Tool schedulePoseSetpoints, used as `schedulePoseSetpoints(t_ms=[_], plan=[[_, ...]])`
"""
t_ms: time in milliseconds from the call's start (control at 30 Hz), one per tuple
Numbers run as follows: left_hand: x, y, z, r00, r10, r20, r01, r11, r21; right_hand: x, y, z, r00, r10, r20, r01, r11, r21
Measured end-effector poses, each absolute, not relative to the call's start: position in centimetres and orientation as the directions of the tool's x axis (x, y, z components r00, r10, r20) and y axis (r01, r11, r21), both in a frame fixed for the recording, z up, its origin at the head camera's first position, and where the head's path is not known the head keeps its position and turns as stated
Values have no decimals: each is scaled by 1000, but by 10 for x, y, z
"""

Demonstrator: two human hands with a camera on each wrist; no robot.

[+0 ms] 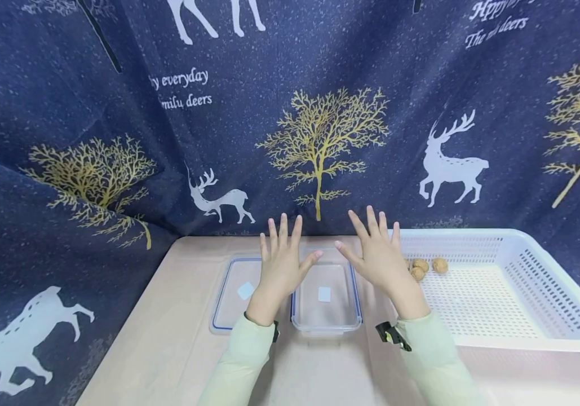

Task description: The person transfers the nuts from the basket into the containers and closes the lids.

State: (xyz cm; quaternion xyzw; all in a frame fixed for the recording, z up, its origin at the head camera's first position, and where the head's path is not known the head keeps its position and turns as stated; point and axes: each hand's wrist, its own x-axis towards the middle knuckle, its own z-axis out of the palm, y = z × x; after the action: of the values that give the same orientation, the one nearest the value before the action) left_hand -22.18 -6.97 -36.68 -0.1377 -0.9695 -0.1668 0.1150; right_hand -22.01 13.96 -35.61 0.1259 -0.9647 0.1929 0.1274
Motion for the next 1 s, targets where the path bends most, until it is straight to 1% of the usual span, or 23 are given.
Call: schedulePoseSetpoints(t_ms=[267,500,733,900,1000], plan=[[-221,-72,-367,-930,240,280,326,890,320,-225,150,-350,-928,-188,322,-315,856,-410],[-222,-75,-370,-930,238,280,338,852,400,-232,160,-344,-918,-173,356,-339,808,-481],[-224,-78,-378,-936,227,269,341,778,528,-240,171,-343,-901,-183,393,-380,767,-517],[-228,-82,-387,-941,190,280,330,702,631,-244,182,-339,-906,-168,388,-381,723,-576],[-230,-85,-394,-949,181,259,314,638,703,-247,191,-336,-913,-153,377,-371,693,-618]])
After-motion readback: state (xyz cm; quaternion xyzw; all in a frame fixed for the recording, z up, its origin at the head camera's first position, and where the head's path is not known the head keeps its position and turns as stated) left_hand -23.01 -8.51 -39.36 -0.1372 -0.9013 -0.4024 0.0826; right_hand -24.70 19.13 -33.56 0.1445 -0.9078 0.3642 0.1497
